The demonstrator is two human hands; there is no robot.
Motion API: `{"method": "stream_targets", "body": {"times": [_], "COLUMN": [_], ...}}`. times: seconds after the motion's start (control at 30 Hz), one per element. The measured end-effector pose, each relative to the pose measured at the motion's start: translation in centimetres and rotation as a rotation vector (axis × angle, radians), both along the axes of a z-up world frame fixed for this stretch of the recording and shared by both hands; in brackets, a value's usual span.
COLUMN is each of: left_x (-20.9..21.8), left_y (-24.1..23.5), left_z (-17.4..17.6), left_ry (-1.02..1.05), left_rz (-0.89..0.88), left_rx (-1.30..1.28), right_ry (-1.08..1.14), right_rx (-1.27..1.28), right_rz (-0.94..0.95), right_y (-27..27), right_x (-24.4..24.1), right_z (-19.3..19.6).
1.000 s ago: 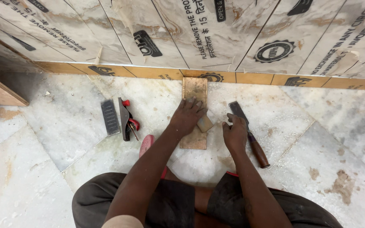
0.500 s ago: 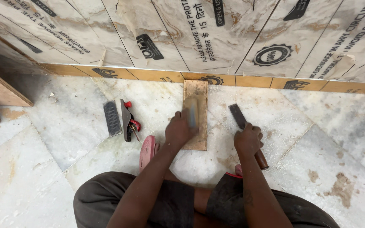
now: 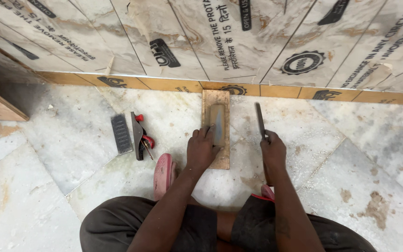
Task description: The person sits on the floor and sharpens a metal blade using a sharpening stone. They apply a red substance to the blade, rub it on the stone, and use a chisel to scrape the surface.
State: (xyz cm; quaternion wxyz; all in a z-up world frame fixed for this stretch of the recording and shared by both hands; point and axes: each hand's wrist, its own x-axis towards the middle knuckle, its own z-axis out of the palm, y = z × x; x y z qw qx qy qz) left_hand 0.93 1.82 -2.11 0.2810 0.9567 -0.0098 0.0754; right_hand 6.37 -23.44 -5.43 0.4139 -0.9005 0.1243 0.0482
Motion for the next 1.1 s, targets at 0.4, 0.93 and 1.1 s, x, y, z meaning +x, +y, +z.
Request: {"method": "stream_targets", "body": {"times": [0.4,0.93,1.1], "left_x": [-0.1,-1.3,-2.1], "left_y": [0.9,0.2,-2.1], "left_z": [-0.3,1.1,1.1], "left_ry": [0.027,0.023,0.133], "left_rz": [0.062,0.133,-0.018], "left_rx": [-0.095,-0.059,0.030], "right_ry": [0.299,0.155,0.091], "right_rx": [-0.080,-0.595,-0.633], "right_rz": [0.475,0.703,0.722], "right_y": [4.6,5.0,4.8], "right_x": [-0.8,-1.0,-0.8], "right_z": [13.7,9.6,9.4]}}
